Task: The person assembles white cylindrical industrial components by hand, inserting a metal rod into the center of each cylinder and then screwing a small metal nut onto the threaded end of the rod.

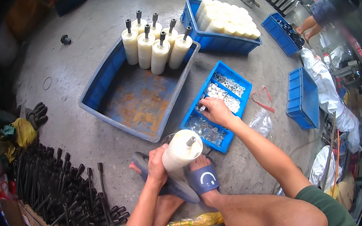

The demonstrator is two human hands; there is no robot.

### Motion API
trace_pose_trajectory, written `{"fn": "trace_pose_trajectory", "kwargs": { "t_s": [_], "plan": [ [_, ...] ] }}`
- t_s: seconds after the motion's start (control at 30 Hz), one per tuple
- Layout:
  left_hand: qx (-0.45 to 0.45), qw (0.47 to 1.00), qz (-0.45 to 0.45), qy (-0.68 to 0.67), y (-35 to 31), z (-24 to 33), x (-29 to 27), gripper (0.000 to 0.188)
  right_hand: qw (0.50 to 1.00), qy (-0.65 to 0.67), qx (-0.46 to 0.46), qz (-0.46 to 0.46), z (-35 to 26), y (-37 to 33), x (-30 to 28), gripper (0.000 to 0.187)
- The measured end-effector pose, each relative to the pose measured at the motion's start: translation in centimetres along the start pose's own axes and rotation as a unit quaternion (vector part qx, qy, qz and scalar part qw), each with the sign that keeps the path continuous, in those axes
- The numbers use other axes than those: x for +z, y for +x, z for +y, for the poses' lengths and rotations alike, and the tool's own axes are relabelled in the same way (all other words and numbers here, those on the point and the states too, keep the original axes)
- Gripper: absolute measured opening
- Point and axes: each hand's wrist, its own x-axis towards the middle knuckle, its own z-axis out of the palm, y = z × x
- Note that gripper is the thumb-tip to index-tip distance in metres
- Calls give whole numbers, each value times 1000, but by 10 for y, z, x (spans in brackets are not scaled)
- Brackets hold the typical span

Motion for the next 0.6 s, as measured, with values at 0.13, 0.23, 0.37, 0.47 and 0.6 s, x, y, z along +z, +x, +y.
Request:
{"fn": "trace_pose_trajectory", "kwargs": {
  "t_s": [0.13, 0.23, 0.37, 0.47, 0.6],
  "plan": [
    [53, 996, 21, 73, 0, 5, 1, 37, 996, 58, -11, 73, -14, 2, -20, 21],
    [64, 988, 66, 126, -4, 16, 8, 38, 952, 275, 100, 88, -60, -15, -74, 22],
    [71, 987, 73, 127, -11, 29, 19, 38, 864, 491, 101, 43, -110, -41, -148, 28],
    [56, 989, 59, 125, -18, 36, 32, 38, 909, 415, 9, 24, -124, -44, -161, 26],
    [3, 995, -26, 93, -32, 37, 45, 33, 956, 279, -86, 11, -135, -40, -173, 23]
  ]
}}
